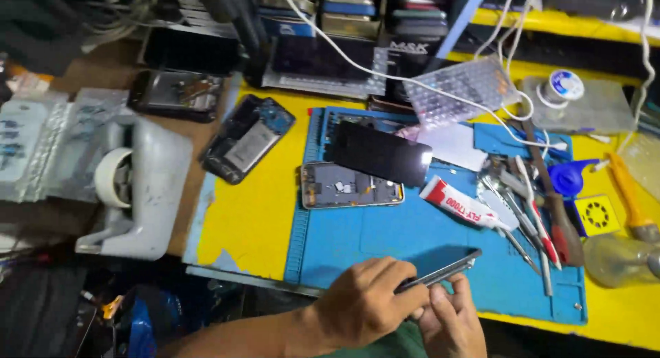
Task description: The person cleans a internal component of a mobile phone with a brush, then uses a thin metal tool to pry and remove the internal battery from the phone housing.
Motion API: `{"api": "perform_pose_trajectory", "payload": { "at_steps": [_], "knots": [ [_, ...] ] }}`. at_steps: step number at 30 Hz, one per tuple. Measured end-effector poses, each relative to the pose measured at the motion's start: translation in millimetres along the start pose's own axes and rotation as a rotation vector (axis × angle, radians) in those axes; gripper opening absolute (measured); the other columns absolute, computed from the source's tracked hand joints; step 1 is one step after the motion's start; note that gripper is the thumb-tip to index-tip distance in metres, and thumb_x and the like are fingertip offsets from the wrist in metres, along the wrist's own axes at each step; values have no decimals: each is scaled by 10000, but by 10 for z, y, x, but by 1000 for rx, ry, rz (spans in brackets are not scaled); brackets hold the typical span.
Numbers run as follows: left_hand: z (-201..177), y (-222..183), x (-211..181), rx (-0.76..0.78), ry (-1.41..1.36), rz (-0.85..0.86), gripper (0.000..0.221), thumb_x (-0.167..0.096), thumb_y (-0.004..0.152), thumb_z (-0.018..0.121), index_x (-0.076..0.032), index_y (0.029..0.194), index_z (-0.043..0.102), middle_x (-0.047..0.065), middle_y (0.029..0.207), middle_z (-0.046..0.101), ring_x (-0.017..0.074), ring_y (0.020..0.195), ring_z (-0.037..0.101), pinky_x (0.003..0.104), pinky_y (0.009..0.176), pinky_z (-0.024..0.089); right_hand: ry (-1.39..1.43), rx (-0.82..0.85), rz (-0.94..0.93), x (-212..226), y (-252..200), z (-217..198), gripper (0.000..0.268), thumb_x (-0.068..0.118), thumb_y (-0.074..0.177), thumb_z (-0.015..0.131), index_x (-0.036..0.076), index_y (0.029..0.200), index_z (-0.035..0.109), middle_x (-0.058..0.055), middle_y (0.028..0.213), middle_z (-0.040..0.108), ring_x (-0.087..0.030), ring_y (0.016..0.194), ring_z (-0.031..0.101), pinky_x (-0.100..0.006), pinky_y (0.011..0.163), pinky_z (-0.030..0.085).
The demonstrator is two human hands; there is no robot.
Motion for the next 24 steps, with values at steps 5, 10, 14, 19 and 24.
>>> {"api": "perform_pose_trajectory", "payload": {
  "at_steps": [5,10,14,19,24],
  "knots": [
    [-145,-48,-48,-106,3,-12,92,2,1045,680,21,977,622,201,948,605,318,762,637,410,653,572,-110,-205,70,221,44,544,638,111,895,529,100,1520,400,-289,1210,584,-389,1064,567,-511,921,458],
    [-333,-40,50,-183,-77,-34,174,-169,945,791,-54,1042,702,216,1055,694,354,834,729,470,709,621,-161,-29,99,334,306,548,388,113,910,632,123,1256,457,-222,1096,610,-352,867,655,-441,746,521],
    [-219,17,728,-44,-588,-567,671,-450,798,753,-69,1309,546,139,1265,666,288,1147,689,385,970,585,-355,331,21,571,424,1037,602,194,818,811,89,1325,504,-242,1220,683,-345,1046,707,-480,881,590],
    [139,-40,1002,267,-845,-1002,955,-480,686,764,-165,1526,436,34,1328,650,153,1221,642,311,936,626,-452,574,113,646,375,1309,677,106,881,791,114,1436,402,-205,1224,604,-293,1045,702,-378,820,624],
    [295,-80,1112,278,-812,-1033,939,-472,658,798,-161,1494,506,23,1236,759,165,1119,752,307,942,615,-711,585,175,711,409,1261,818,95,907,724,151,1608,307,-111,1098,631,-187,1027,666,-331,959,587]
  ]
}}
Point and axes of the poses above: each hand's wrist, its own y-axis towards the middle knuckle, its own z-axis out of the palm, x = y × z, the point moved 8 cm from there along y, towards the middle knuckle
